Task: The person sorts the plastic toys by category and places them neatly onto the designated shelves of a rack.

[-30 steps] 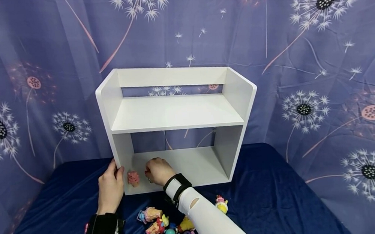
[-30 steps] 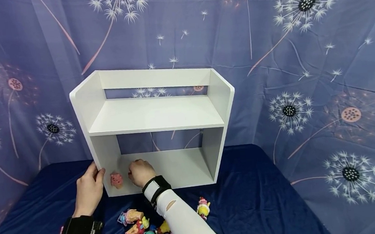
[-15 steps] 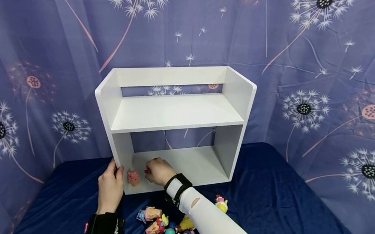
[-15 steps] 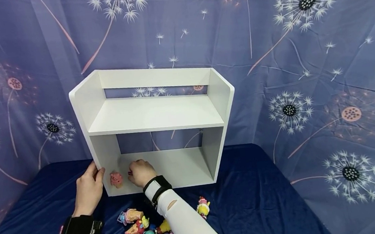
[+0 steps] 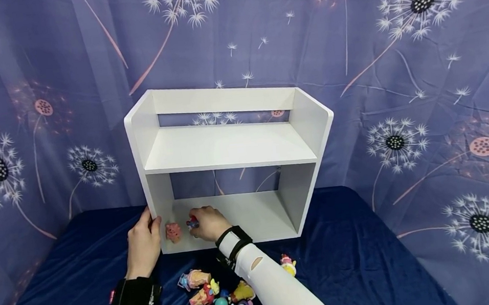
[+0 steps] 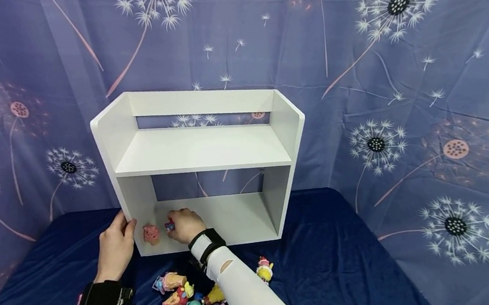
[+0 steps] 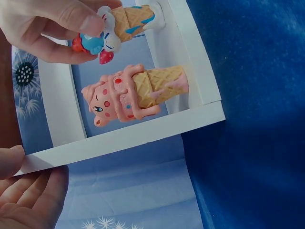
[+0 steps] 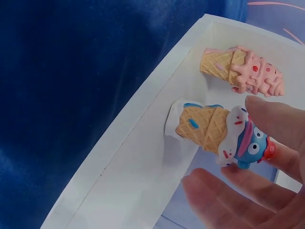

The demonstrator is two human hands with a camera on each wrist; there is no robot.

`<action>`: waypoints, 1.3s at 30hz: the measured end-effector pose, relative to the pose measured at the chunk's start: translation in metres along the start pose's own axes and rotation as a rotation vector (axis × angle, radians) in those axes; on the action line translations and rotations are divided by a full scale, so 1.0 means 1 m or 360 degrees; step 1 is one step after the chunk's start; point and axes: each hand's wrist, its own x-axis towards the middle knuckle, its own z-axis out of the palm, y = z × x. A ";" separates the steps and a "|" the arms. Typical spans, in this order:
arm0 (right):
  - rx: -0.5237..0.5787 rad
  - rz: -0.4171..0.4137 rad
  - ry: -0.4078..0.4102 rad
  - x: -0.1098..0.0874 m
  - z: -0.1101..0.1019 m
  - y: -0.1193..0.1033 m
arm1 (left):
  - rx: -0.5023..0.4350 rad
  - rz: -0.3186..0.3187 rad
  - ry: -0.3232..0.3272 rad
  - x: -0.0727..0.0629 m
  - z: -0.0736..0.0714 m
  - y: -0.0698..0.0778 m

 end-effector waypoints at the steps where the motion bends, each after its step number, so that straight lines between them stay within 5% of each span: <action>1: 0.0004 0.0006 -0.0003 0.000 0.000 0.000 | 0.0001 -0.0003 0.0000 0.000 0.000 0.000; 39: 0.0098 0.0114 0.0091 -0.002 0.006 -0.001 | -0.0017 -0.0055 -0.0043 0.001 0.000 -0.002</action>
